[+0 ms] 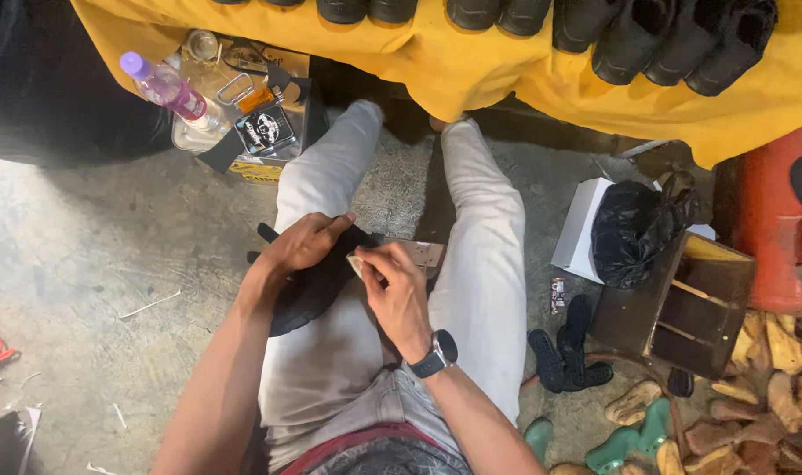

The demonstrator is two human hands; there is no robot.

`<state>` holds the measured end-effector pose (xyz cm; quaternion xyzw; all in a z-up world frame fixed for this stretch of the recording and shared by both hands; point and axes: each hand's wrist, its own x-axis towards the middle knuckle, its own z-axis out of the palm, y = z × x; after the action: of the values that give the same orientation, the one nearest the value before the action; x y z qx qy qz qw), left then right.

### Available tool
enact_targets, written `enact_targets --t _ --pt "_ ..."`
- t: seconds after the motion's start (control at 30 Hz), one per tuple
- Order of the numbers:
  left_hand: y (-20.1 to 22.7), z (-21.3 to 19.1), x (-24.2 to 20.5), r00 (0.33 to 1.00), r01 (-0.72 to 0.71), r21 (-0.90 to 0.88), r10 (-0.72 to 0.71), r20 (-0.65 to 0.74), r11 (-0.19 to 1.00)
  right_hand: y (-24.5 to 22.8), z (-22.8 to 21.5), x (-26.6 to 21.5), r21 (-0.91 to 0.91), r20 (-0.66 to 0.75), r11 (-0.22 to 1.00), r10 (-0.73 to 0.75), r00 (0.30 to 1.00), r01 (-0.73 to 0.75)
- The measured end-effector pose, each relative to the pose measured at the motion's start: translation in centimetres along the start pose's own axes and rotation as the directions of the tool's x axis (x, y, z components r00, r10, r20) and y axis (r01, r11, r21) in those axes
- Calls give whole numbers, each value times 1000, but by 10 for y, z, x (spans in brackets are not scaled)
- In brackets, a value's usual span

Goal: Polishing a black shoe with a sponge and cloth in a workshop

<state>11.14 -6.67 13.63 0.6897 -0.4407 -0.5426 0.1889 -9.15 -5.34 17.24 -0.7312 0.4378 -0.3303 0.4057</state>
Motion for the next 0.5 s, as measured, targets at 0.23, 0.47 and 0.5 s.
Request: enact_targets --t 0.23,0.47,0.5 --pt "-3 -7 -7 999 -31 -55 33 37 998 -25 4 -8 -3 52 991 -133 990 134" --pt "-15 -3 -2 966 -258 204 252 55 944 11 -4 22 -9 16 999 37 999 -37" --pt "-20 2 2 967 -256 199 250 53 946 21 -3 22 -12 21 999 37 999 -37"
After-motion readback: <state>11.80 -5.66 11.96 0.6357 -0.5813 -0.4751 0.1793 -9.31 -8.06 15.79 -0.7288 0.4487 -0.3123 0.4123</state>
